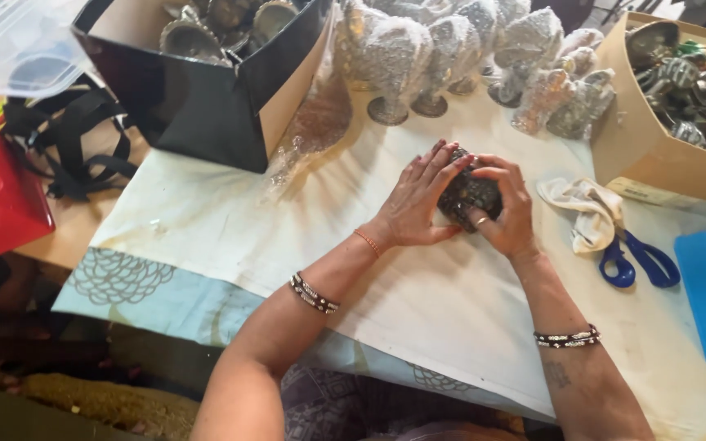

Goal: The person cleans and wraps several small figurines and decorative items on a table. They use a cloth to wipe a small turtle statue and then wrap it and other items in bubble wrap.

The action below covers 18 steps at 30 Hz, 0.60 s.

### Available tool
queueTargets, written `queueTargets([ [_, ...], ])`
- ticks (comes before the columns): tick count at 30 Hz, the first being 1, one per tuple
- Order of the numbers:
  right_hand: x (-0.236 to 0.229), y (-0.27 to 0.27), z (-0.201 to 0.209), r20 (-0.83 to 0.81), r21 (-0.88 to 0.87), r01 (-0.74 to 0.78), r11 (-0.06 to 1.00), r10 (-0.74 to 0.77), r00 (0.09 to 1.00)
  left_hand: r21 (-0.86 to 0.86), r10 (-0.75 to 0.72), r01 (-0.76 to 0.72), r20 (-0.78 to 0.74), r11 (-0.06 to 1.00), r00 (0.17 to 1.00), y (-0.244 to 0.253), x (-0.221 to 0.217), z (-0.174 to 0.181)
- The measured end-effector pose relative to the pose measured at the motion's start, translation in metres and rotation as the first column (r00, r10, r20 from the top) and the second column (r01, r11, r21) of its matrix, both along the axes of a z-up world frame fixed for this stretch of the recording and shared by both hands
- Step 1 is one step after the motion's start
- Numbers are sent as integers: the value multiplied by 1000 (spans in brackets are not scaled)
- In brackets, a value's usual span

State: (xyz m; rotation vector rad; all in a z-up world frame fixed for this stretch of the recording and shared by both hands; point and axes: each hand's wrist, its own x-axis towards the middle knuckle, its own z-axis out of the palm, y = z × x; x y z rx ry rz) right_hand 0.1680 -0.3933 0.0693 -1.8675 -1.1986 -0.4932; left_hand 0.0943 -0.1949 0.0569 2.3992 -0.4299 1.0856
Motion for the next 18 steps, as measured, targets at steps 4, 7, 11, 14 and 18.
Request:
queueTargets([
  [4, 17, -8, -15, -181, 102, -17, 995, 35, 983, -225, -268, 228, -164, 947, 950, 10, 13, -15],
  [7, 32, -10, -28, -358, 209, -31, 977, 106, 928, -411, -325, 157, -381, 898, 866, 14, 22, -18],
  [11, 50, -18, -40, -540, 415, -49, 908, 289, 790, -471, -358, 155, -379, 868, 853, 19, 35, -32],
  [14, 68, -27, -54, -729, 573, 20, 819, 499, 468, -419, -309, 99, -471, 903, 826, 20, 38, -36],
  [18, 50, -14, -38, -796, 522, 40, 852, 470, 381, -324, -259, 157, -299, 933, 918, 17, 48, -56],
])
